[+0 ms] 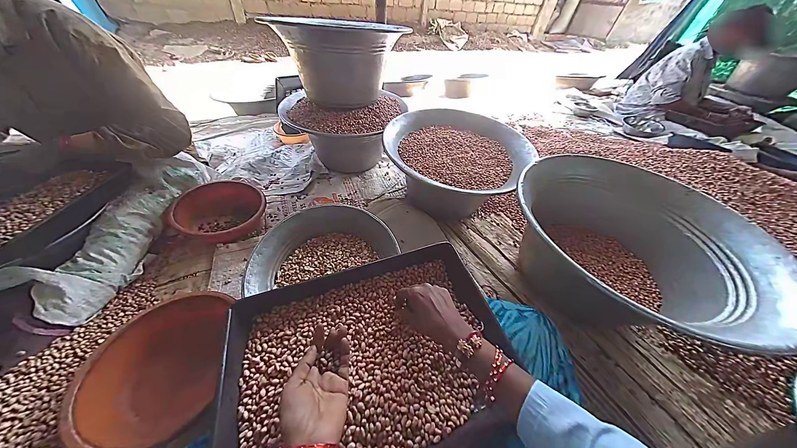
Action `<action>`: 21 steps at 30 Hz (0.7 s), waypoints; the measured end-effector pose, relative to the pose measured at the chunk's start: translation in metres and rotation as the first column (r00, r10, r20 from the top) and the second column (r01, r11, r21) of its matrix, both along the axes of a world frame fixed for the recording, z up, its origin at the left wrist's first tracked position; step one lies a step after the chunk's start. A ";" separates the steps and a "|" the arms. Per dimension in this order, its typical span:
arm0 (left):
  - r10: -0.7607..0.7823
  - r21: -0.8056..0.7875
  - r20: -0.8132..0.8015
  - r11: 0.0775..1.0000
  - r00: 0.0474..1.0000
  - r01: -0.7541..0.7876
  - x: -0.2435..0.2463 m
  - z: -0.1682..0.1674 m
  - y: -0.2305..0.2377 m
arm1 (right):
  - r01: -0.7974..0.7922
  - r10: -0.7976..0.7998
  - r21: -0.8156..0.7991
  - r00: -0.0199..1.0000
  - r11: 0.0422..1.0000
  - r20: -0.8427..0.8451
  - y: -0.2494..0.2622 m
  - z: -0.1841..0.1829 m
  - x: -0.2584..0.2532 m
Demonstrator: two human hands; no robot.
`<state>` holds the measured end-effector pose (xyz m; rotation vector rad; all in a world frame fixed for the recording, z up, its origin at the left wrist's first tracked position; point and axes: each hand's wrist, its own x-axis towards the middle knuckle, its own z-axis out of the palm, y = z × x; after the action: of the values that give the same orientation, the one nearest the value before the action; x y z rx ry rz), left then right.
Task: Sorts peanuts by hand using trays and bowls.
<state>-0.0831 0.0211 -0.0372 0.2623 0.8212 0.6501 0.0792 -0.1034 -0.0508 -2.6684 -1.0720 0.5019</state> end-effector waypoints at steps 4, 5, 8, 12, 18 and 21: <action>0.004 0.025 -0.021 1.000 1.000 -0.004 -0.001 -0.004 0.001 | -0.094 0.122 0.185 0.982 0.978 -0.146 0.004 0.012 -0.006; 0.011 0.030 -0.029 0.999 1.000 -0.011 -0.001 -0.005 0.002 | -0.106 0.183 0.322 0.958 0.941 -0.220 0.006 0.013 -0.012; 0.043 0.020 0.007 0.999 0.999 -0.043 -0.001 -0.006 0.001 | -0.114 0.255 0.483 0.937 0.868 -0.239 0.010 0.023 -0.029; 0.099 -0.014 0.029 0.995 0.995 -0.099 -0.002 -0.001 0.003 | -0.217 0.262 0.321 0.960 0.922 -0.104 0.008 0.017 -0.046; 0.086 0.002 0.024 0.996 0.996 -0.086 -0.005 0.004 0.004 | -0.269 0.306 0.259 0.945 0.928 -0.113 0.005 -0.005 -0.069; 0.065 0.007 0.027 0.998 0.998 -0.065 -0.006 0.004 0.005 | -0.267 0.304 0.247 0.945 0.931 -0.122 0.007 -0.012 -0.073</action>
<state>-0.0893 0.0259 -0.0330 0.2343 0.8041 0.7166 0.0064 -0.0959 -0.0631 -2.2455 -1.3872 0.5926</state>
